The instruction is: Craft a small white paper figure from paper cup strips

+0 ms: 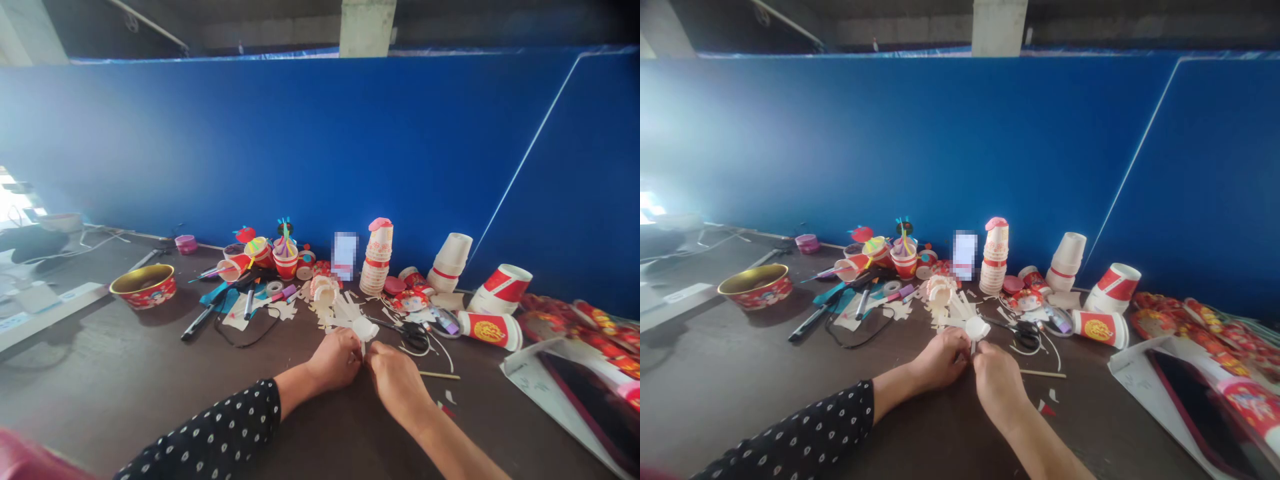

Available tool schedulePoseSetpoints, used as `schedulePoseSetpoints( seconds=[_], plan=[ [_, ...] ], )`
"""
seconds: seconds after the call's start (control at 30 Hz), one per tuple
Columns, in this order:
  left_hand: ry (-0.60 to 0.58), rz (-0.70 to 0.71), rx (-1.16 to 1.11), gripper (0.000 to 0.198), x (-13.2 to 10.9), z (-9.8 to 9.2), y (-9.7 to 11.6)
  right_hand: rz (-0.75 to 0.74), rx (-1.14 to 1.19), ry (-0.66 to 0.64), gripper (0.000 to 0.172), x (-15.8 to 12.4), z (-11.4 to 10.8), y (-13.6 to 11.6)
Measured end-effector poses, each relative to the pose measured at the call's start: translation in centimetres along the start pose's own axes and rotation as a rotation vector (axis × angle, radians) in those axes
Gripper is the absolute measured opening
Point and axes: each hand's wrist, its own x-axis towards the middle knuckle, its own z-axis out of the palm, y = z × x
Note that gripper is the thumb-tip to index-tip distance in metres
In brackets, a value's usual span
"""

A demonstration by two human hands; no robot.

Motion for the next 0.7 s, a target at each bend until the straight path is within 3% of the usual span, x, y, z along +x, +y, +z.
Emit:
schedulePoseSetpoints(
  seconds=[0.27, 0.7],
  plan=[
    [-0.004, -0.012, -0.035, 0.007, 0.2, 0.1, -0.3, -0.066, 0.010, 0.045, 0.030, 0.5, 0.6, 0.7],
    [0.025, -0.021, -0.008, 0.016, 0.4, 0.6, -0.2, 0.025, -0.122, 0.003, 0.032, -0.1, 0.6, -0.3]
  ],
)
